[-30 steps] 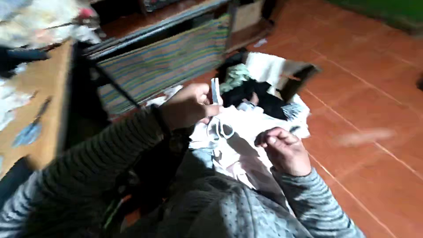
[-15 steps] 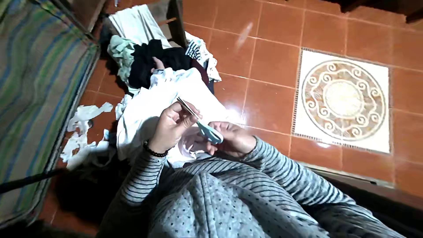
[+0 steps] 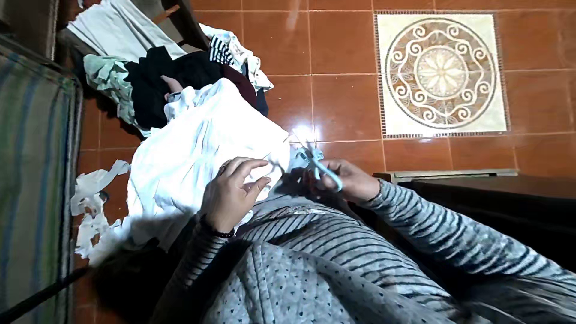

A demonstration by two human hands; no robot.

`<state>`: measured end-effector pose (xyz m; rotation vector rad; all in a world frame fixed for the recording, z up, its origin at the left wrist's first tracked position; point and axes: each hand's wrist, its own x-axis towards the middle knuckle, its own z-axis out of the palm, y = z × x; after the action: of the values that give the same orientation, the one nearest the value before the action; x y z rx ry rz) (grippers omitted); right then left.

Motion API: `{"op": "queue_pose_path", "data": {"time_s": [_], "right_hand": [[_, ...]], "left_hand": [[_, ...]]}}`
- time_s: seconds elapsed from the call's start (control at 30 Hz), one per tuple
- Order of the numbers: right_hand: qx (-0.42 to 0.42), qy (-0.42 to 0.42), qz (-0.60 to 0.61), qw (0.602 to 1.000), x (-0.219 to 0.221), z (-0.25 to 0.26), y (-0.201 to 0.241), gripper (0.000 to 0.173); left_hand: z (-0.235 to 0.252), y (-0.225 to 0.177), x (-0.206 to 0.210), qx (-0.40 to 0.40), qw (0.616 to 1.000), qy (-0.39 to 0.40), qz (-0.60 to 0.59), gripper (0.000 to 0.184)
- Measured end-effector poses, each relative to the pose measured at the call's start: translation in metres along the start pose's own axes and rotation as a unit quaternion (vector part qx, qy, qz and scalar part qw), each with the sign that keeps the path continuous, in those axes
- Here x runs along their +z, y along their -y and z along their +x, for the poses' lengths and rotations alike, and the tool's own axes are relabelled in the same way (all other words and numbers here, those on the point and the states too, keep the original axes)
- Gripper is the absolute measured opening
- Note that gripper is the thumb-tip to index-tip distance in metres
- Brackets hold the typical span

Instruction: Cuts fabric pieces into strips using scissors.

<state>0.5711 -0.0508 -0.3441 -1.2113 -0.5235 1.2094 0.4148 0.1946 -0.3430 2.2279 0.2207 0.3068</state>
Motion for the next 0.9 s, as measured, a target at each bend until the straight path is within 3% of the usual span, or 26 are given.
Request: {"op": "queue_pose_path", "data": {"time_s": [0.07,0.1,0.23,0.37,0.43,0.67,0.9], "right_hand": [[0.031,-0.040,0.009,0.999,-0.013,-0.014,-0.004,0.053],[0.048,-0.053,0.010,0.997,-0.016,-0.019,-0.004,0.053],[0.153,-0.117,-0.009,0.981,-0.019,-0.013,0.003,0.028],[0.249,-0.004,0.031,0.968,-0.027,-0.005,0.005,0.049],[0.276,0.034,0.026,0.960,-0.026,0.001,0.007,0.050],[0.277,0.022,0.005,0.960,-0.024,0.022,0.012,0.047],[0.250,0.019,0.056,0.966,-0.020,0.006,0.004,0.040]], "left_hand": [[-0.003,0.005,0.007,0.007,0.996,0.014,0.093,0.028],[-0.002,0.008,0.010,0.009,0.992,0.014,0.124,0.028],[0.010,0.011,0.018,-0.006,0.982,0.019,0.190,0.030],[0.015,0.008,0.018,-0.025,0.974,0.033,0.223,0.025],[0.018,0.006,0.020,-0.019,0.971,0.043,0.235,0.025],[0.065,0.000,0.052,0.018,0.965,0.081,0.250,0.022],[0.058,0.005,0.074,0.082,0.974,0.017,0.209,0.018]]}}
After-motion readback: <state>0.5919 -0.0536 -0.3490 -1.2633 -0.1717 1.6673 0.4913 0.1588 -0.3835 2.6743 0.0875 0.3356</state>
